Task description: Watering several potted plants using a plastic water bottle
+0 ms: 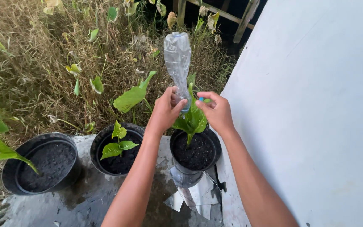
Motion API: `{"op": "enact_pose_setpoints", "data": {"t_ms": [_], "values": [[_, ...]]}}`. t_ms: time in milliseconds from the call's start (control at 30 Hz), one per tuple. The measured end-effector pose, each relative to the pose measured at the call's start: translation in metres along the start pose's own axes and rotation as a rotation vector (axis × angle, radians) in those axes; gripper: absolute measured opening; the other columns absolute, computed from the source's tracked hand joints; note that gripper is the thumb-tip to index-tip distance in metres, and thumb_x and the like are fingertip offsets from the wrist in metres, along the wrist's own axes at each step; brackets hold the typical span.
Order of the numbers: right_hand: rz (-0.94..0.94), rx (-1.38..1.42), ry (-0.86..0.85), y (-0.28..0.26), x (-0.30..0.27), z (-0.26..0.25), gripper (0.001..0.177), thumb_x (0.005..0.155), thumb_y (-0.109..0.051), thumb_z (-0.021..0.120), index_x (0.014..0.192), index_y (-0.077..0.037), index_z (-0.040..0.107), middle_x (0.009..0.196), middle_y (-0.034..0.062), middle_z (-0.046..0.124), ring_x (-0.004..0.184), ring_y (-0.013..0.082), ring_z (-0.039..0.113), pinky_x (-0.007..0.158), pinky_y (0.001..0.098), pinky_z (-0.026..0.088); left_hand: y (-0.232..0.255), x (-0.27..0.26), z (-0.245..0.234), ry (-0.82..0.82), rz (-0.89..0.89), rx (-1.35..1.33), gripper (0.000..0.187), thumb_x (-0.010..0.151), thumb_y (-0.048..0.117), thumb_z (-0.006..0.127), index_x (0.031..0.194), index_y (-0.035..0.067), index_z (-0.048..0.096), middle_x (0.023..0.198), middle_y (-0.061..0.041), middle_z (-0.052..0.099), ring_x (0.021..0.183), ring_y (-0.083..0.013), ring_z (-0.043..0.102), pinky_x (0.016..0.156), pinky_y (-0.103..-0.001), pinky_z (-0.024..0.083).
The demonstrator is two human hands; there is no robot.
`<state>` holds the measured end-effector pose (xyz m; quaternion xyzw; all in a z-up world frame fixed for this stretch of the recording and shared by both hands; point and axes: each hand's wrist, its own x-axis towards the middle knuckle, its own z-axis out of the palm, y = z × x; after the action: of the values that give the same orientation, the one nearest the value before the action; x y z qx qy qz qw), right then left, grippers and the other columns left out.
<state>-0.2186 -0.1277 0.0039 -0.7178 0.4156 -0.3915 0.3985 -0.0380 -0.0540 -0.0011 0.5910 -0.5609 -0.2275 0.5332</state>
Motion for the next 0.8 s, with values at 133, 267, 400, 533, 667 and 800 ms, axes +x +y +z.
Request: {"op": "enact_pose_setpoints", "data": {"t_ms": [133, 267, 400, 533, 667, 800], "values": [[0.051, 0.104, -0.021, -0.026, -0.011, 0.006, 0.034, 0.099, -0.016, 0.07, 0.131, -0.006, 0.067, 0.125, 0.0248, 0.068, 0.099, 0.0326, 0.075, 0.081, 0.0389, 0.063, 0.0, 0.001, -0.002, 0.021, 0.009, -0.053, 0.046, 0.096, 0.022, 0.072, 0.129, -0.003, 0.052, 0.106, -0.025, 0.07, 0.102, -0.0394, 0.073, 0.083, -0.046, 0.063], [0.042, 0.05, 0.011, -0.017, -0.008, 0.004, 0.039, 0.097, -0.018, 0.073, 0.134, -0.007, 0.065, 0.128, 0.0212, 0.068, 0.101, 0.0313, 0.075, 0.084, 0.0398, 0.061, 0.005, 0.001, -0.001, 0.046, 0.06, -0.029, 0.049, 0.096, 0.02, 0.072, 0.132, -0.008, 0.054, 0.103, -0.025, 0.071, 0.099, -0.0377, 0.074, 0.078, -0.045, 0.064], [0.01, 0.0, 0.138, -0.025, -0.003, -0.003, 0.036, 0.098, -0.017, 0.073, 0.131, -0.006, 0.068, 0.126, 0.022, 0.069, 0.102, 0.0317, 0.075, 0.083, 0.0402, 0.063, 0.021, 0.012, 0.004, 0.121, 0.088, -0.03, 0.046, 0.093, 0.019, 0.075, 0.125, -0.006, 0.055, 0.097, -0.026, 0.071, 0.095, -0.0414, 0.074, 0.074, -0.048, 0.063], [0.005, 0.06, 0.197, -0.017, 0.024, -0.009, 0.037, 0.1, -0.019, 0.069, 0.132, -0.002, 0.065, 0.122, 0.0258, 0.07, 0.101, 0.0346, 0.075, 0.084, 0.039, 0.062, 0.025, 0.041, 0.02, 0.166, 0.082, -0.052, 0.03, 0.094, 0.016, 0.074, 0.114, -0.001, 0.058, 0.095, -0.026, 0.072, 0.087, -0.0389, 0.076, 0.073, -0.049, 0.064], [-0.019, -0.082, 0.192, -0.013, 0.044, -0.01, 0.036, 0.095, -0.013, 0.074, 0.13, -0.008, 0.069, 0.126, 0.0202, 0.07, 0.106, 0.0322, 0.073, 0.087, 0.04, 0.063, 0.016, 0.07, 0.032, 0.214, 0.116, 0.072, 0.034, 0.089, 0.021, 0.078, 0.102, 0.003, 0.051, 0.087, -0.026, 0.071, 0.087, -0.0466, 0.073, 0.071, -0.056, 0.054], [-0.049, -0.087, 0.199, -0.01, 0.047, -0.007, 0.038, 0.092, -0.017, 0.077, 0.128, -0.008, 0.071, 0.127, 0.0212, 0.07, 0.107, 0.0311, 0.073, 0.087, 0.0419, 0.062, -0.018, 0.082, 0.022, 0.25, 0.14, 0.184, 0.036, 0.089, 0.027, 0.08, 0.101, 0.007, 0.052, 0.084, -0.024, 0.071, 0.086, -0.0465, 0.072, 0.076, -0.057, 0.055]]}}
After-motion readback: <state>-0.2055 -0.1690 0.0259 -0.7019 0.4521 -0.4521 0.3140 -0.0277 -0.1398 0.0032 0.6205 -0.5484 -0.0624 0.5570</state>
